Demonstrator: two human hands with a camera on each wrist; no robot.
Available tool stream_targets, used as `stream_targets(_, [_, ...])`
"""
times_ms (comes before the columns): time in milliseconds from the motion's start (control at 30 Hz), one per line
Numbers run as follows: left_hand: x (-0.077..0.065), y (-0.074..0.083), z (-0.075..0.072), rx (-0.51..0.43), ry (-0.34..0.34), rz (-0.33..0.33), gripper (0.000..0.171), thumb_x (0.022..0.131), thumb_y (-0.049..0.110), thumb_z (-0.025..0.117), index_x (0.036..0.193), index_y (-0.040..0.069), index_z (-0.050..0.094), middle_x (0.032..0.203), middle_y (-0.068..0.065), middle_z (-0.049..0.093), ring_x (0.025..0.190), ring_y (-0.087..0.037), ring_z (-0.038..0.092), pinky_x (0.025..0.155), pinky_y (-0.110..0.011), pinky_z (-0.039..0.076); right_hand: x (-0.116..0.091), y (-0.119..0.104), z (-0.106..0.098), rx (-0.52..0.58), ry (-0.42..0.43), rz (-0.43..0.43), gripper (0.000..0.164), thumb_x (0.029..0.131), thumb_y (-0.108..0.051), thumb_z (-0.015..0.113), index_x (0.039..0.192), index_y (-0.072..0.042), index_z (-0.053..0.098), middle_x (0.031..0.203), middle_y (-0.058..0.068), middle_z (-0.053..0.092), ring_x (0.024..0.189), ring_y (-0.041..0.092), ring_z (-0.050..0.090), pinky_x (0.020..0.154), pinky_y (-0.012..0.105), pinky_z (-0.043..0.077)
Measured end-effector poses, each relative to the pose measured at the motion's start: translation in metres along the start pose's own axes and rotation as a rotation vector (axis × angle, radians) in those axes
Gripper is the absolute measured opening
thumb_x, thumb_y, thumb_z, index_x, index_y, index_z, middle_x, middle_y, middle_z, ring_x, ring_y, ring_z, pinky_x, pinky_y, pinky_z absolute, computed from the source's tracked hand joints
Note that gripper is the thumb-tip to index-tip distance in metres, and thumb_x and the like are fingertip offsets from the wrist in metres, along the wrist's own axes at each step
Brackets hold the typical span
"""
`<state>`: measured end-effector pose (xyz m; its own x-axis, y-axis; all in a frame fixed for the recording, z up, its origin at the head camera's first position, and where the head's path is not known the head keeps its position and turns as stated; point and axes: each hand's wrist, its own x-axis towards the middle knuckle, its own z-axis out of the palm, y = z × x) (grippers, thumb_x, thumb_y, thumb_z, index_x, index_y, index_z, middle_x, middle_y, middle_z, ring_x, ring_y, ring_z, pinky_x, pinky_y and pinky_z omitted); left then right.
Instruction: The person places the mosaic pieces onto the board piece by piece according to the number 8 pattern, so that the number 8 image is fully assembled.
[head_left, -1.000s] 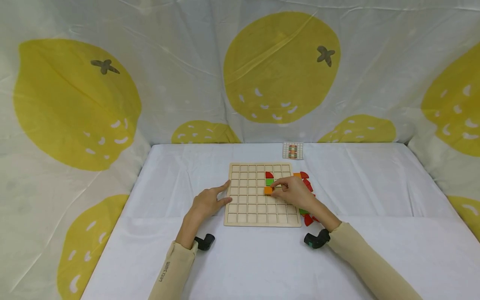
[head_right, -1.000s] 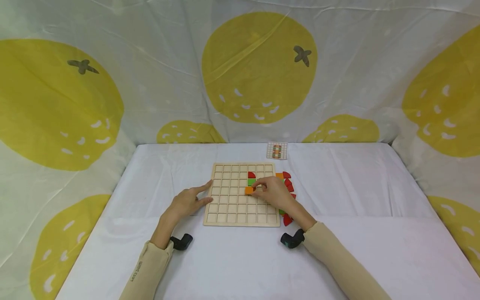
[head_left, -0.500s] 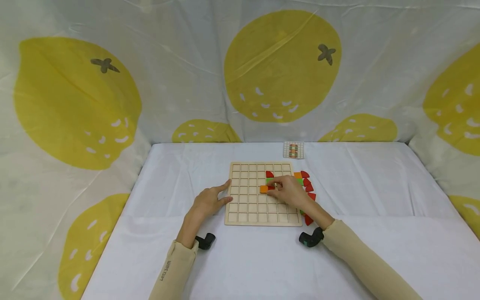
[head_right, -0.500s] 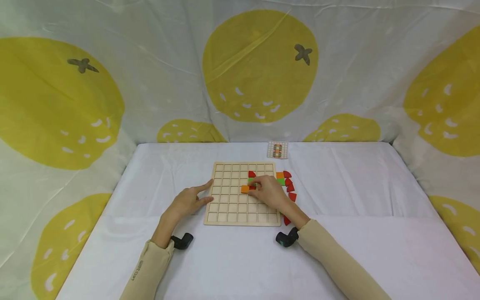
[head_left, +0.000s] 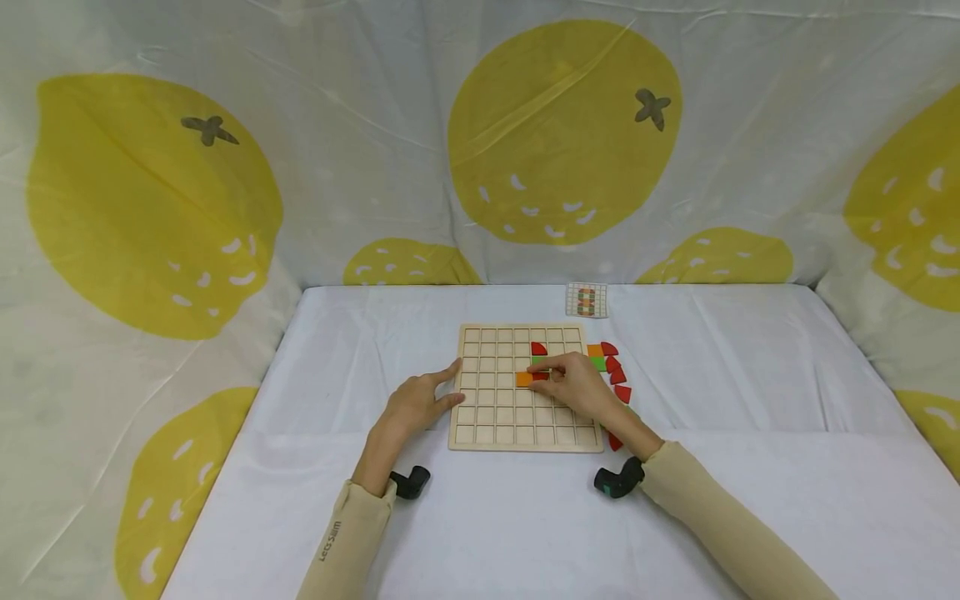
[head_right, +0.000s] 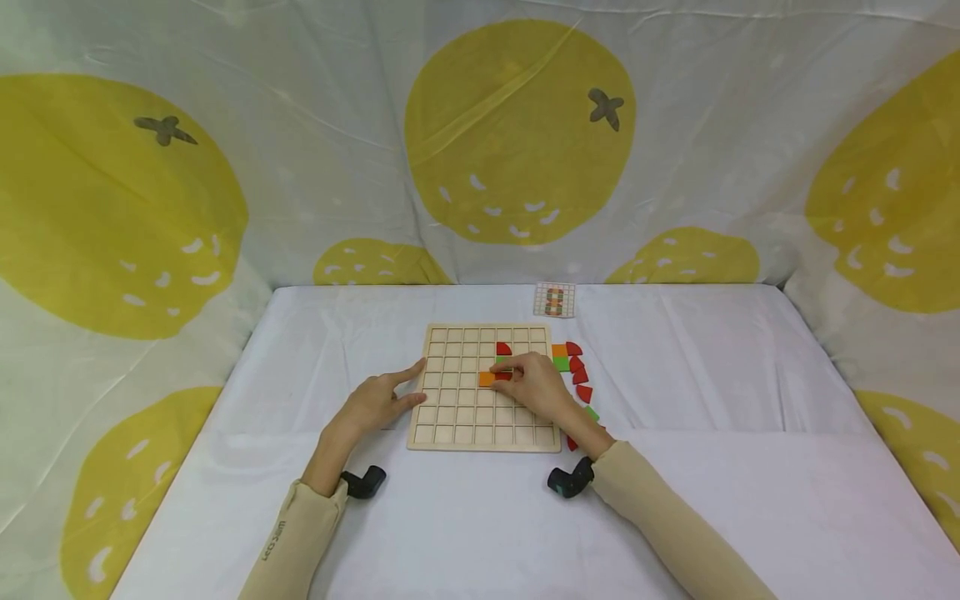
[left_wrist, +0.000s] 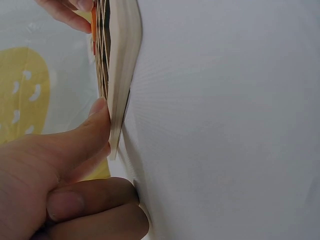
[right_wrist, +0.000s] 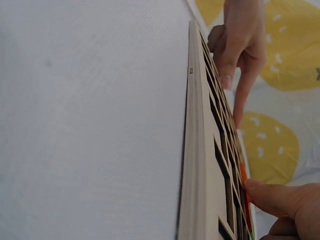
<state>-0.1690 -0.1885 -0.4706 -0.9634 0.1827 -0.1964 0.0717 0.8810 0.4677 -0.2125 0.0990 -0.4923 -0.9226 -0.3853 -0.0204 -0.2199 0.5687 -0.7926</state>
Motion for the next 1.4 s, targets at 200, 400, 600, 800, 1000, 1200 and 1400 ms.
stream_targets(200, [-0.001, 0.000, 0.000, -0.003, 0.003, 0.001, 0.066, 0.101, 0.038, 0.066, 0.160, 0.023, 0.039, 0.151, -0.020, 0.055, 0.137, -0.043, 0.055, 0.104, -0.056, 0.050, 0.001, 0.000, 0.002, 0.009, 0.019, -0.006, 0.028, 0.088, -0.023, 0.084, 0.113, -0.011, 0.081, 0.053, -0.004, 0.036, 0.048, 0.011, 0.032, 0.049, 0.022, 0.023])
stream_targets(400, [0.000, 0.000, 0.000, 0.000, 0.001, 0.011, 0.066, 0.101, 0.038, 0.066, 0.160, 0.023, 0.039, 0.152, -0.020, 0.054, 0.137, -0.043, 0.055, 0.105, -0.056, 0.050, 0.001, -0.003, 0.003, 0.012, 0.021, -0.017, 0.026, 0.087, -0.018, 0.085, 0.111, -0.009, 0.081, 0.054, -0.004, 0.038, 0.051, 0.011, 0.034, 0.051, 0.021, 0.025])
stream_targets(600, [0.000, -0.001, 0.000, 0.005, 0.000, 0.011, 0.066, 0.101, 0.038, 0.065, 0.160, 0.023, 0.039, 0.151, -0.020, 0.055, 0.136, -0.043, 0.056, 0.104, -0.055, 0.051, 0.001, -0.004, 0.002, 0.021, -0.003, 0.003, 0.028, 0.088, -0.020, 0.084, 0.114, -0.011, 0.081, 0.054, -0.005, 0.040, 0.050, 0.011, 0.037, 0.050, 0.021, 0.026])
stream_targets(800, [0.000, -0.001, 0.001, -0.010, 0.002, 0.010, 0.066, 0.101, 0.037, 0.066, 0.160, 0.022, 0.040, 0.151, -0.020, 0.055, 0.137, -0.042, 0.056, 0.104, -0.055, 0.051, -0.004, 0.001, -0.007, 0.042, 0.010, 0.037, 0.029, 0.090, -0.024, 0.083, 0.117, -0.014, 0.080, 0.055, -0.005, 0.035, 0.050, 0.011, 0.032, 0.049, 0.022, 0.023])
stream_targets(1000, [0.001, 0.000, 0.001, -0.004, -0.001, -0.001, 0.066, 0.101, 0.037, 0.067, 0.160, 0.024, 0.040, 0.151, -0.020, 0.055, 0.137, -0.042, 0.055, 0.103, -0.055, 0.051, -0.015, 0.013, -0.028, 0.004, 0.090, 0.048, 0.031, 0.090, -0.024, 0.083, 0.117, -0.011, 0.080, 0.059, -0.003, 0.036, 0.053, 0.012, 0.032, 0.049, 0.023, 0.025])
stream_targets(1200, [0.000, 0.001, 0.000, 0.004, 0.000, 0.001, 0.066, 0.101, 0.038, 0.066, 0.160, 0.024, 0.040, 0.150, -0.020, 0.056, 0.136, -0.042, 0.056, 0.102, -0.054, 0.051, -0.027, 0.028, -0.049, -0.033, 0.116, 0.087, 0.034, 0.091, -0.022, 0.082, 0.120, -0.005, 0.077, 0.059, -0.002, 0.034, 0.052, 0.014, 0.033, 0.048, 0.023, 0.024])
stream_targets(1400, [0.000, -0.001, 0.001, 0.001, 0.004, 0.001, 0.066, 0.101, 0.038, 0.066, 0.160, 0.023, 0.040, 0.150, -0.020, 0.056, 0.137, -0.042, 0.055, 0.105, -0.055, 0.050, -0.037, 0.039, -0.064, -0.040, 0.145, 0.161, 0.036, 0.092, -0.021, 0.080, 0.123, -0.003, 0.075, 0.063, 0.000, 0.039, 0.054, 0.017, 0.040, 0.049, 0.023, 0.028])
